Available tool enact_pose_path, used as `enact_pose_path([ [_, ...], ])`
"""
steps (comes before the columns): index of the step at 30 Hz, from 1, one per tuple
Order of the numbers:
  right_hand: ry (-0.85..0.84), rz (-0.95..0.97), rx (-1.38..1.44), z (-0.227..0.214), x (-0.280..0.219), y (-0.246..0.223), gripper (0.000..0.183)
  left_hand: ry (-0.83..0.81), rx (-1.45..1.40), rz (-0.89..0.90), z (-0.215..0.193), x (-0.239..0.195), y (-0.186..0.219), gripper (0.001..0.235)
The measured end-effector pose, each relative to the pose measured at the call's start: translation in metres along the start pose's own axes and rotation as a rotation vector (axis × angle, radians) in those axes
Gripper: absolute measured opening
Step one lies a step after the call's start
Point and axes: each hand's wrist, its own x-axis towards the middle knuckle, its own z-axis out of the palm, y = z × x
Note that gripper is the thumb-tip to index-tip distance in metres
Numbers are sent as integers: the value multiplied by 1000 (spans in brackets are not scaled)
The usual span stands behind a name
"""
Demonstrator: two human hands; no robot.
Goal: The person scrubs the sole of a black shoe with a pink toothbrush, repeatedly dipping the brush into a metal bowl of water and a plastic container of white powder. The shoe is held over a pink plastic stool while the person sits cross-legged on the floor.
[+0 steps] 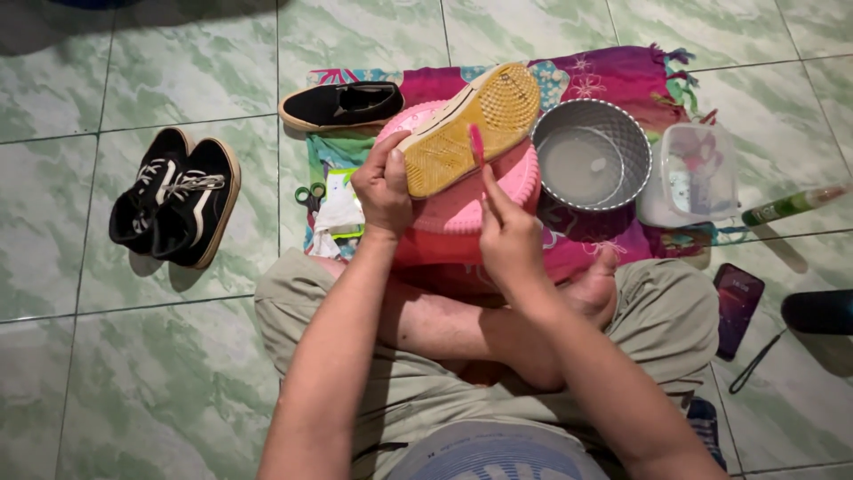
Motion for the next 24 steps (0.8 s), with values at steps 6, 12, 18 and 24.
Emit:
enact_pose_path([
  [6,15,-84,-146,-8,-13,21,49,-11,11,6,-2,-2,-3,35],
  [12,40,-37,-51,-11,35,6,48,-19,31,3,-4,1,-1,35],
  [18,47,-14,-130,-27,7,22,47,-14,28,-4,-2,-1,-4,34],
  [24,30,49,-12,-35,46,60,46,-3,2,-10,-2,0,0,34],
])
